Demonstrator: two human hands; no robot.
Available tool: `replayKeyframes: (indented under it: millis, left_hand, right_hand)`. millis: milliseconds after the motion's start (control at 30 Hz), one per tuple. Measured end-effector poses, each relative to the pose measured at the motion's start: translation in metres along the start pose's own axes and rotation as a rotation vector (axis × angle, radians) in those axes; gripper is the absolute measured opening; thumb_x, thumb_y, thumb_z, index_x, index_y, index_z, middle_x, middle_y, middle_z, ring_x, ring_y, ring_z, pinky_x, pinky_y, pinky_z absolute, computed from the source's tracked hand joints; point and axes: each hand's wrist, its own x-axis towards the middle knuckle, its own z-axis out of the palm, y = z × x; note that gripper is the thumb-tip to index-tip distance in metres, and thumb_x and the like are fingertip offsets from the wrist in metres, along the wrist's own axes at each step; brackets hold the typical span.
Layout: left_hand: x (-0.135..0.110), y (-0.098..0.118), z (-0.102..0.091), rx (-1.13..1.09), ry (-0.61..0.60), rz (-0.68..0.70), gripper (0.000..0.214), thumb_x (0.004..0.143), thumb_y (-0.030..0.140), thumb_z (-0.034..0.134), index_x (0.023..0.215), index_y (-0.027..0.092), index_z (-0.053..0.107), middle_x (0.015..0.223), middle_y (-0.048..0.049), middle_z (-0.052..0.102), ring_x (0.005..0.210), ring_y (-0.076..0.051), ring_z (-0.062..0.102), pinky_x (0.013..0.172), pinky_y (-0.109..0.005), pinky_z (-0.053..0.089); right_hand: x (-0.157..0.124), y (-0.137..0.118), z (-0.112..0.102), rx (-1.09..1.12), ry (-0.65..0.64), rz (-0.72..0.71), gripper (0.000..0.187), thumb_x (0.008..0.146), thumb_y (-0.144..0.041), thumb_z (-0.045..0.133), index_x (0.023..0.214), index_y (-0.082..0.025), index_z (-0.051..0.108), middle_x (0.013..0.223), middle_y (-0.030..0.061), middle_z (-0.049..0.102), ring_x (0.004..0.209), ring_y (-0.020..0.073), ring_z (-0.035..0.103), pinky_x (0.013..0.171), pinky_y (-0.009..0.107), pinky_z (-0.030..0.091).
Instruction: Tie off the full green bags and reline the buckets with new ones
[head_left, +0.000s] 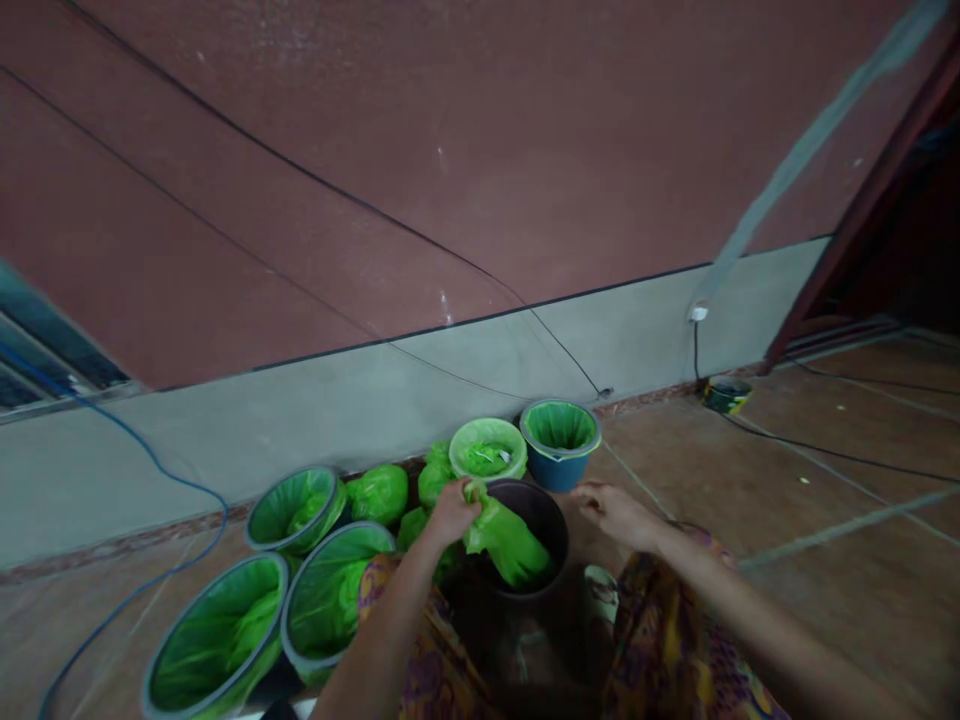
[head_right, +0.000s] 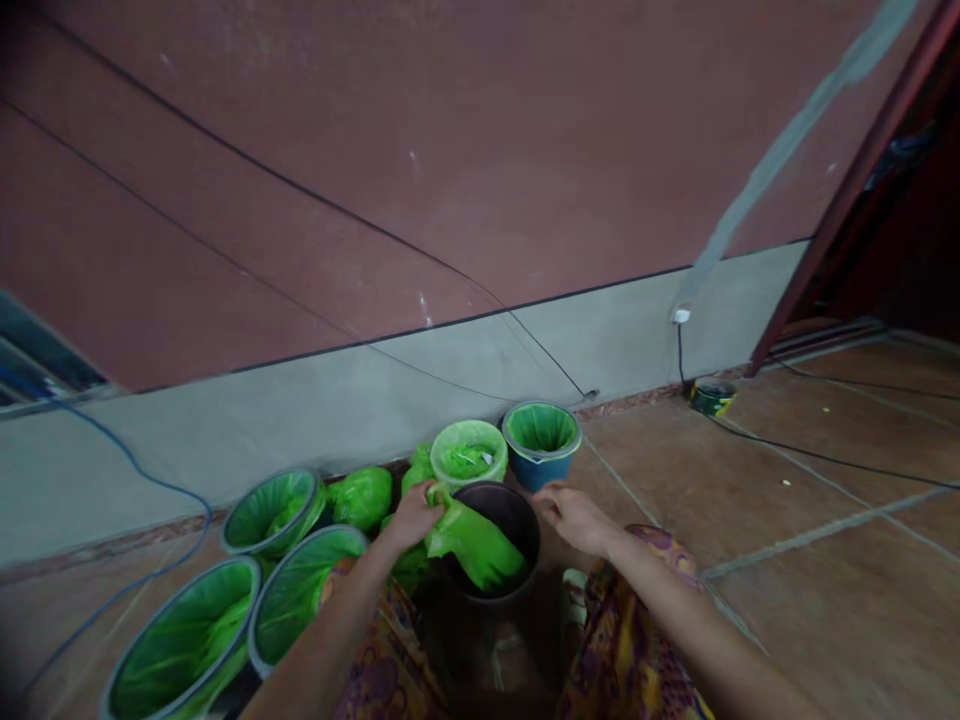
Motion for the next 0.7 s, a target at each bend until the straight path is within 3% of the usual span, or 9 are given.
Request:
replayKeyframes:
  millis: [167,333,433,533,600,700]
  left_hand:
    - [-0.002,-0.054,0.065,-0.015,-0.077,-0.203,0.008,0.067,0.017,0.066,0.075,0.018,0.064,0.076,-0.0021,0.065,0.076,-0.020,0.059,0.073,-0.030,0.044]
    - [0.006,-0.078,0.100,-0.253,-0.161,-0.439,0.019,0.063,0.009,0.061,0.080,0.014,0.065,0.066,0.0000,0.061,0.061,-0.016,0.055,0.062,-0.029,0.042]
    - [0.019,-0.088,0.110,-0.289,-0.159,-0.485,0.016,0.064,0.009,0.059,0.080,0.013,0.063,0.061,0.0023,0.056,0.056,-0.013,0.051,0.060,-0.027,0.042]
    - [0.032,-0.093,0.112,-0.294,-0.193,-0.494,0.005,0.069,0.017,0.060,0.072,0.014,0.062,0.058,0.0040,0.052,0.054,-0.010,0.048,0.058,-0.024,0.040]
    - [0.041,-0.092,0.109,-0.287,-0.257,-0.460,0.013,0.072,0.026,0.063,0.069,0.014,0.062,0.057,0.0050,0.051,0.054,-0.009,0.046,0.058,-0.024,0.038]
    - [0.055,-0.088,0.099,-0.162,-0.381,-0.349,0.028,0.070,0.040,0.070,0.076,0.013,0.064,0.063,0.0045,0.053,0.059,-0.010,0.048,0.061,-0.025,0.041]
  right_hand:
    - [0.008,0.001,0.032,-0.015,-0.136,0.014,0.036,0.081,-0.019,0.050,0.111,-0.022,0.070,0.113,0.0076,0.071,0.106,0.0225,0.064,0.096,0.037,0.048]
    - [0.032,0.001,0.053,-0.051,-0.295,-0.004,0.036,0.082,-0.024,0.054,0.114,-0.021,0.069,0.115,0.0097,0.070,0.108,0.0253,0.063,0.095,0.038,0.047]
    - [0.054,-0.004,0.068,-0.088,-0.380,0.012,0.042,0.083,-0.024,0.054,0.122,-0.016,0.064,0.123,0.0146,0.066,0.113,0.0275,0.061,0.097,0.038,0.045]
    - [0.078,-0.007,0.085,-0.151,-0.400,0.051,0.060,0.082,-0.025,0.057,0.139,-0.009,0.049,0.134,0.0207,0.057,0.121,0.0294,0.056,0.101,0.038,0.042]
    - [0.093,-0.005,0.094,-0.185,-0.399,0.034,0.067,0.081,-0.025,0.059,0.143,-0.006,0.043,0.137,0.0225,0.054,0.126,0.0301,0.052,0.104,0.037,0.039]
    - [0.111,0.000,0.103,-0.182,-0.465,-0.006,0.043,0.083,-0.024,0.056,0.123,-0.009,0.063,0.122,0.0184,0.065,0.114,0.0276,0.060,0.096,0.033,0.042]
